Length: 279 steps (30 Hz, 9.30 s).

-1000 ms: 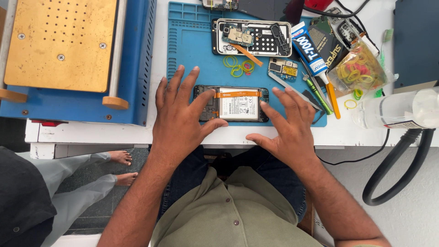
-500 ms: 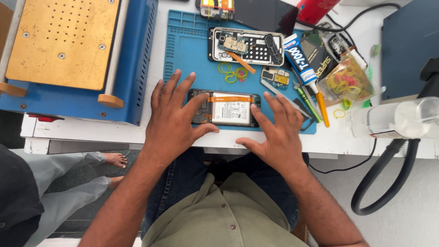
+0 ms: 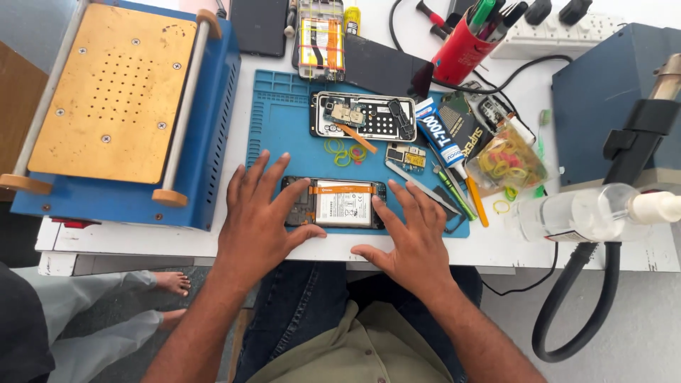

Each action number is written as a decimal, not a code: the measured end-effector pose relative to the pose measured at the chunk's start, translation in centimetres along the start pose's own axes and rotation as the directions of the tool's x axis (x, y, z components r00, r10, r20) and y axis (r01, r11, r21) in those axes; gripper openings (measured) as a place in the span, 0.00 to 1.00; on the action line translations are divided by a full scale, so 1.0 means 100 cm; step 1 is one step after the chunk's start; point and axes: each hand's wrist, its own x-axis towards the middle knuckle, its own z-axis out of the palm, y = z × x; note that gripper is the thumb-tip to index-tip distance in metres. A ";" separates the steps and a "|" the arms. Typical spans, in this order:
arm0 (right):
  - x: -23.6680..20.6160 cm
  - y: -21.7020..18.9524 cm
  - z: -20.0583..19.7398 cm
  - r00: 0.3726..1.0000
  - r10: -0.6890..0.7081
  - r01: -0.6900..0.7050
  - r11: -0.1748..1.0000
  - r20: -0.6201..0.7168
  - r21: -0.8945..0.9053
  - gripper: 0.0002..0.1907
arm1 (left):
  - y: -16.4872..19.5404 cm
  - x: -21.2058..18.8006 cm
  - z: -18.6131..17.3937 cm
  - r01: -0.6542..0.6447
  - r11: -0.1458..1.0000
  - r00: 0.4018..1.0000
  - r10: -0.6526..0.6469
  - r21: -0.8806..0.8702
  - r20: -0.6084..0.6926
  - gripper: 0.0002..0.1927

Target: The person handles a disassembled smartphone, using a metal spudger to pry and lift internal components. They remove the battery and ribbon cables, then place the phone on the workbench and continue to manipulate the internal parts.

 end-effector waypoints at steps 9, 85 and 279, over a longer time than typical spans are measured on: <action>0.003 -0.004 0.001 1.000 0.005 -0.005 1.000 -0.016 0.009 0.41 | 0.000 -0.002 -0.003 -0.048 0.998 0.999 0.048 0.035 -0.003 0.41; 0.001 -0.012 0.000 0.992 0.086 -0.079 0.994 -0.091 0.077 0.33 | -0.007 -0.020 -0.005 -0.010 0.991 0.998 0.001 0.132 0.068 0.48; -0.008 -0.010 0.004 0.983 0.102 -0.087 0.991 -0.149 0.105 0.28 | -0.006 -0.022 -0.005 0.018 0.995 0.998 -0.024 0.095 0.060 0.45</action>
